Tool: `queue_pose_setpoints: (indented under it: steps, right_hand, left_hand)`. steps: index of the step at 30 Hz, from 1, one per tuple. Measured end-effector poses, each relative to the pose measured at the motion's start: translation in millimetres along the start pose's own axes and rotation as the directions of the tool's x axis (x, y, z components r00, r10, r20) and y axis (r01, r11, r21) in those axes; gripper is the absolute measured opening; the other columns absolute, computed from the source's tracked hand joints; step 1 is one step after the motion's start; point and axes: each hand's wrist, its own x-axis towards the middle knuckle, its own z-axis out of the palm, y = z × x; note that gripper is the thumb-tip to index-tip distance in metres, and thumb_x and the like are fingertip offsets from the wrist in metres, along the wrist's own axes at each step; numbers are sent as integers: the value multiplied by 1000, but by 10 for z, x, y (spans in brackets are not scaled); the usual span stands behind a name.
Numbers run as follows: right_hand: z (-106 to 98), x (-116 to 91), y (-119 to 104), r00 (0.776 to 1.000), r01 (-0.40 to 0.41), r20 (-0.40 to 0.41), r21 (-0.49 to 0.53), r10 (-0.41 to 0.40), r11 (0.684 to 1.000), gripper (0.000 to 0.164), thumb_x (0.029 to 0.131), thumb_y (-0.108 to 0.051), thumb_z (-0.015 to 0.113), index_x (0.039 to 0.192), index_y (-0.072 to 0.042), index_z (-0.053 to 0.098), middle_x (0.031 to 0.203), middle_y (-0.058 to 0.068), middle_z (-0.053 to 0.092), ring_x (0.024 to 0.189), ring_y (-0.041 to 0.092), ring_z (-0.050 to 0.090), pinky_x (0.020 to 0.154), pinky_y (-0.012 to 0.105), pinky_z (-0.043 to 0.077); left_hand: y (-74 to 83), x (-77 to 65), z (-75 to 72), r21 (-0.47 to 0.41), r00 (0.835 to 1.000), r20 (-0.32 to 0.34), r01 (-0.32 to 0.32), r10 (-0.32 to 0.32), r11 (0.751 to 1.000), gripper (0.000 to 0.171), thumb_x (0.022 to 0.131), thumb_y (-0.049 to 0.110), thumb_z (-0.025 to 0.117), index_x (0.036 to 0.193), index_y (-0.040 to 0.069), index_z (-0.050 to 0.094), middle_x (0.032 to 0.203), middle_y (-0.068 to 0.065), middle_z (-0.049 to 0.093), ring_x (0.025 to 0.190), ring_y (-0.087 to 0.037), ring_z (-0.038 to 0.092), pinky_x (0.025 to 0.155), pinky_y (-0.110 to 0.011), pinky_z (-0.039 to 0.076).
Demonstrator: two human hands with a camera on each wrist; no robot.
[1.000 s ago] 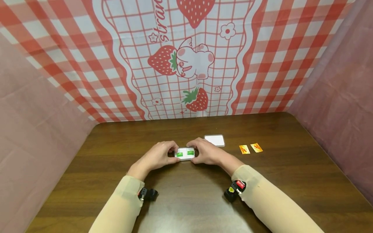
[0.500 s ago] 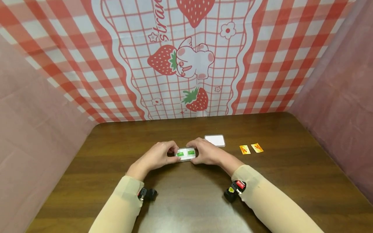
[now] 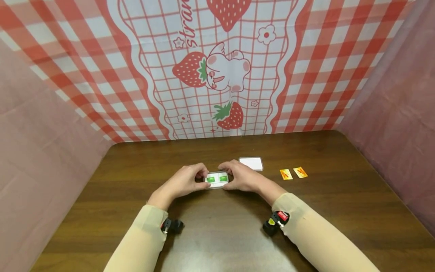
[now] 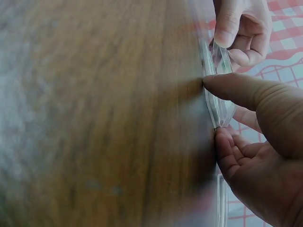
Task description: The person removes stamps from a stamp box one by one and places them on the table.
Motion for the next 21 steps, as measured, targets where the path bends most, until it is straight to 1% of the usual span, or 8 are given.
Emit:
queue_pose_setpoints:
  steps: [4,7,10,14,18,21]
  right_hand:
    - [-13,-1,27,1000,-22,-2,21,23,1000,68,88,-16,94,146,1,64,130,16,67,117,28,65,103,44,54]
    - [-30,-12,34,1000,-13,-9,43,13,999,70,87,-15,95,147,3,63,128,15,67,117,28,64,103,44,54]
    - [-40,-36,42,1000,10,-18,50,-9,999,72,86,-14,95,147,5,61,127,14,67,115,27,64,103,43,54]
    - [-26,-54,65,1000,18,-24,67,-16,998,71,86,-11,94,146,8,60,126,12,68,113,24,63,102,41,53]
    - [-3,-29,69,999,35,-30,88,-32,995,67,86,-8,94,141,8,62,124,11,68,111,23,62,101,41,53]
    - [14,-37,71,999,35,-36,105,-31,994,65,85,-7,94,140,8,61,123,12,68,111,24,63,101,42,54]
  left_hand:
    - [2,8,-20,5,1000,6,8,-8,1000,28,96,23,90,105,14,65,99,3,71,92,-13,68,84,-33,56]
    - [-2,15,-29,3,1000,-3,7,-7,1000,28,96,22,90,106,14,65,100,3,72,94,-13,68,85,-34,57]
    - [-7,12,-41,-2,1000,-20,4,-4,1000,28,95,20,91,105,13,65,103,1,72,97,-15,70,88,-36,59]
    - [-25,-23,-63,-3,999,-47,-5,5,1000,27,94,18,91,103,12,66,107,0,71,100,-18,71,91,-40,60]
    - [-73,-56,-90,26,997,-78,-6,8,1000,27,94,17,91,103,11,66,104,-2,69,100,-22,69,91,-41,59]
    - [-117,-48,-78,48,995,-101,-11,16,999,27,94,17,91,103,10,66,102,-3,67,99,-22,67,90,-42,57]
